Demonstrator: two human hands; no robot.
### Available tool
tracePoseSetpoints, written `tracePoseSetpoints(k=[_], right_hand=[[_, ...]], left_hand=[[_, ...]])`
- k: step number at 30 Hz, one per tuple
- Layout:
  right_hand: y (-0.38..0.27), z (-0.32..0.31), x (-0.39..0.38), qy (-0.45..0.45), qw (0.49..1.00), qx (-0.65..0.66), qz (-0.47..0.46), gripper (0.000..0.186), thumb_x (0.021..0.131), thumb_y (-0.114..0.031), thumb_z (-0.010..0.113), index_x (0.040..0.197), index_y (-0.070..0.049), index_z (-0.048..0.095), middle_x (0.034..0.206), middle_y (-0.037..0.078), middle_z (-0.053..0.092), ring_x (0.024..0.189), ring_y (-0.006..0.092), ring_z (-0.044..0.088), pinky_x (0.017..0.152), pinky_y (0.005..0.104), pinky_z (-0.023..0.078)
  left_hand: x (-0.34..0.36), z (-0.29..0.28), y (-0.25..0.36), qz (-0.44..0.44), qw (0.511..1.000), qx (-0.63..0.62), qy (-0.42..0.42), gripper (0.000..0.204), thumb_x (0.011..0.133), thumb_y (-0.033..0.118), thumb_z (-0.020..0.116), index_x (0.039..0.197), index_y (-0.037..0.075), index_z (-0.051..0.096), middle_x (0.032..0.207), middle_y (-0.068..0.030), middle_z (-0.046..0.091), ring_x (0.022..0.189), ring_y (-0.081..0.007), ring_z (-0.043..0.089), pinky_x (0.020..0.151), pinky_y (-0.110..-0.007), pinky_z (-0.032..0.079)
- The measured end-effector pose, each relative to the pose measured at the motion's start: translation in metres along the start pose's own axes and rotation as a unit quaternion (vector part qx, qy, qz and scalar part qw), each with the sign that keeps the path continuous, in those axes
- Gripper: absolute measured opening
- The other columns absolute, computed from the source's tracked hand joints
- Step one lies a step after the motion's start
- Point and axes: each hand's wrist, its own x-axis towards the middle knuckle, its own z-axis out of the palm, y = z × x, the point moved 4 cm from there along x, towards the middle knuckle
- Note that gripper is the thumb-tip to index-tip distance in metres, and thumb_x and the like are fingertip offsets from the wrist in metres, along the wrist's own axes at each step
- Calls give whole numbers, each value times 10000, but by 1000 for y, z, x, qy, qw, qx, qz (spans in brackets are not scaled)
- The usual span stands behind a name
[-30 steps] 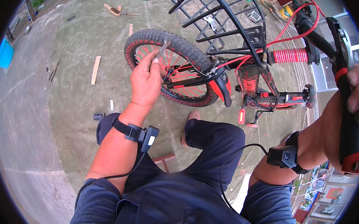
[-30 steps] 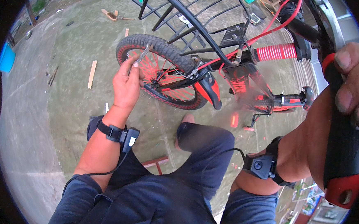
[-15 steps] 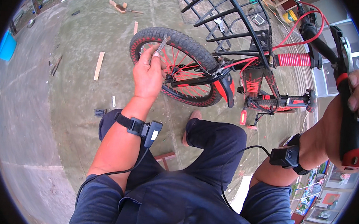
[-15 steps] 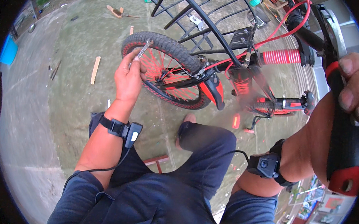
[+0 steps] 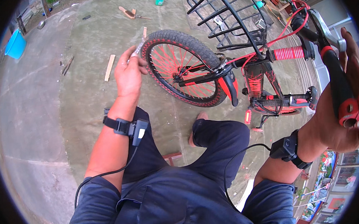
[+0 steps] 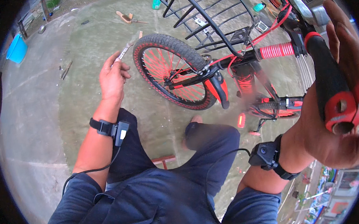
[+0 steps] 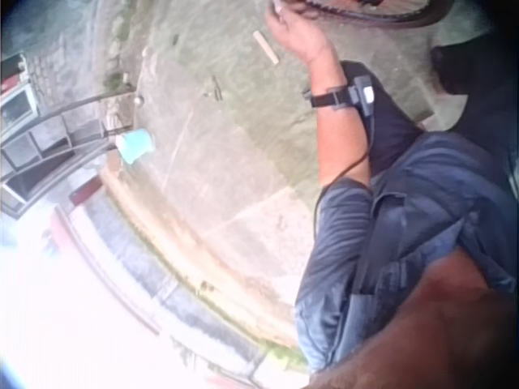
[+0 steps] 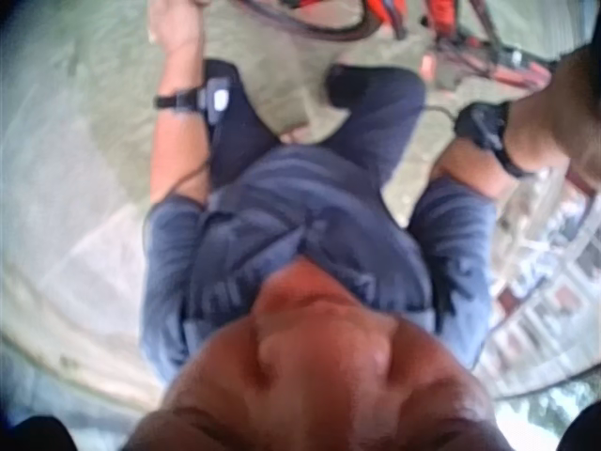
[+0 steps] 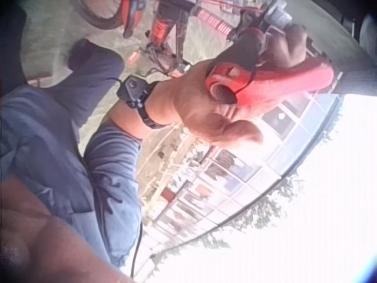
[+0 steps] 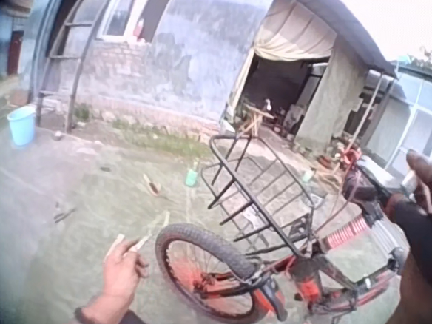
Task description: The person uses a wrench and pliers to tighten a bolt on the front fork of a bicycle. They then adjust a metal mounting bracket inside a front basket by hand and with a tool.
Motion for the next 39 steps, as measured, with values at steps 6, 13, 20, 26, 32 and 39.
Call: tracePoseSetpoints(k=[6, 13, 20, 26, 32, 39], right_hand=[[-12, -14, -18, -20, 975, -219, 15, 627, 910, -610, 361, 986, -53, 639, 1271, 310, 541, 1294, 451, 436, 1130, 571, 195], [-23, -34, -38, -65, 973, -218, 25, 562, 936, -566, 389, 984, -57, 622, 1266, 295, 545, 1312, 451, 406, 1137, 585, 156], [-38, -52, -60, -78, 974, -214, 12, 551, 902, -579, 379, 906, -66, 581, 1201, 285, 553, 1265, 548, 404, 1071, 665, 222], [-45, -65, -86, -39, 983, -174, 40, 558, 870, -651, 448, 916, -126, 632, 1287, 311, 521, 1305, 549, 370, 1088, 673, 212], [-52, -99, -121, 0, 985, -167, 45, 645, 832, -734, 460, 990, -143, 665, 1330, 293, 501, 1325, 532, 353, 1087, 663, 231], [-59, -120, -159, 107, 980, -137, 97, 683, 812, -732, 503, 1131, -149, 658, 1427, 309, 391, 1381, 469, 305, 1060, 642, 313]], left_hand=[[-15, -64, 1, -9, 997, 64, 45, 345, 985, 104, 444, 1292, -27, 528, 776, -62, 620, 558, -84, 535, 530, -227, 443], [-26, -104, -8, -61, 993, 67, 71, 378, 981, 102, 430, 1336, -10, 491, 786, -64, 628, 546, -74, 537, 450, -201, 351], [-27, -110, -11, -63, 993, 79, 68, 364, 984, 99, 433, 1325, -10, 499, 784, -56, 631, 537, -72, 536, 448, -203, 357], [-28, -109, -10, -65, 992, 91, 63, 374, 995, 120, 441, 1345, -7, 480, 786, -57, 621, 537, -68, 512, 442, -197, 352], [-29, -106, -14, -54, 993, 89, 63, 378, 992, 126, 442, 1342, -12, 480, 795, -58, 629, 537, -68, 517, 442, -195, 350], [-31, -106, -14, -53, 992, 97, 59, 369, 989, 126, 439, 1327, -10, 496, 794, -57, 630, 555, -78, 530, 484, -219, 379]])
